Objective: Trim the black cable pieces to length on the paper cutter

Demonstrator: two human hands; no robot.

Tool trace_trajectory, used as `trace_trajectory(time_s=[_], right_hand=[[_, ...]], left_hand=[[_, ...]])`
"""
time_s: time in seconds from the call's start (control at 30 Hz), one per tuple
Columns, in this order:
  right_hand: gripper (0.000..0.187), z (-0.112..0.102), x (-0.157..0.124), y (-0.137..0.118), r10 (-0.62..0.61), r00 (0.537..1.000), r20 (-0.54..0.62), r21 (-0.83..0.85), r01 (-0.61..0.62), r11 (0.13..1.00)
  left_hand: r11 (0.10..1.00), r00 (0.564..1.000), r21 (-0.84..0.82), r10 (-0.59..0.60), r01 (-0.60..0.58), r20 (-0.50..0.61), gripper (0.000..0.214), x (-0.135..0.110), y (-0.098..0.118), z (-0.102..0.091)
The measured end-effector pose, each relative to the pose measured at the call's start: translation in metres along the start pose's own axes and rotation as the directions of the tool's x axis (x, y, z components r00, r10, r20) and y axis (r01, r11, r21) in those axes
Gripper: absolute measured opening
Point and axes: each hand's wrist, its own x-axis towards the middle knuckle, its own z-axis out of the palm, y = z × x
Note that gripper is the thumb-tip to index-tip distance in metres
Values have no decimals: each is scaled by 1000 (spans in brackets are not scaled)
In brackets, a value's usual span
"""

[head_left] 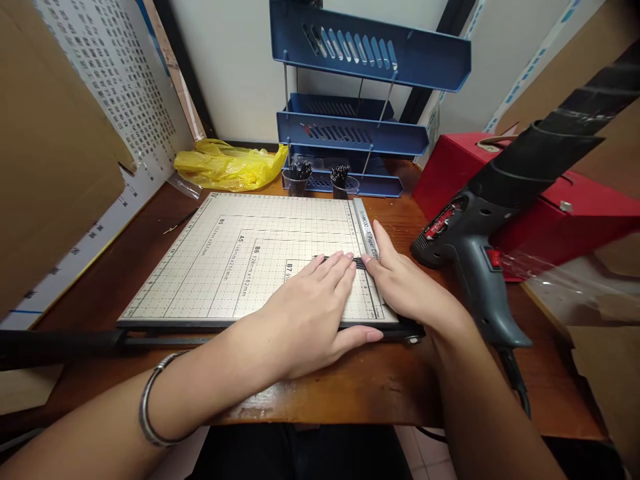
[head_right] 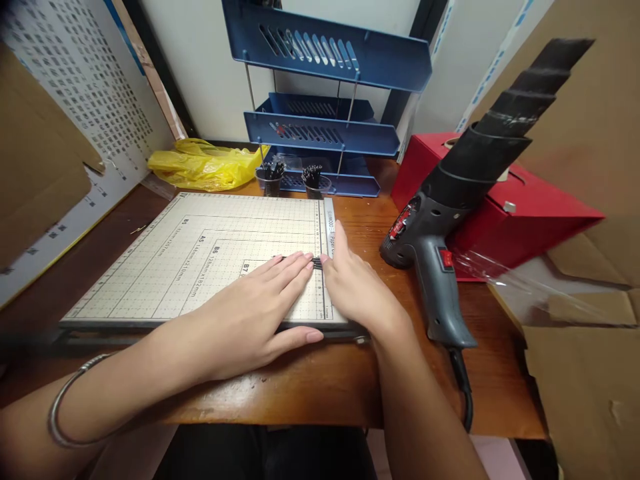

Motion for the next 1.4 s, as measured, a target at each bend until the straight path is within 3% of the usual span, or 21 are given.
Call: trace_trajectory(time_s=[0.17, 0.33, 0.6, 0.83, 1.03, 1.2, 1.4], right_hand=[[72, 4, -1, 0, 95, 991, -97, 35, -92, 995], [54, 3, -3, -3, 5, 999, -43, -15, -6, 1000], [40, -1, -2, -6, 12, 1000, -25, 14, -11, 1000], [51, 8, -4, -12, 76, 995, -69, -63, -80, 995], [48, 13, -7, -20, 126, 988, -88, -160, -139, 977], [40, 12, -6, -17, 115, 991, -72, -162, -125, 979], [45, 12, -7, -17, 110, 991, -77, -165, -121, 979]], left_hand=[[1000, 999, 1, -8, 8, 46, 94, 1, 0, -2], [1000, 999, 7, 16, -17, 40, 93, -1, 2, -5], [1000, 1000, 1, 18, -18, 23, 90, -1, 1, -5], [1000, 997, 1, -3, 2, 77, 95, 1, 3, -3], [1000, 995, 7, -26, 25, 100, 99, 1, 5, -5], [1000, 996, -13, -27, 28, 89, 92, 2, 5, -7], [999, 998, -28, -34, 36, 56, 80, 2, 6, -6]])
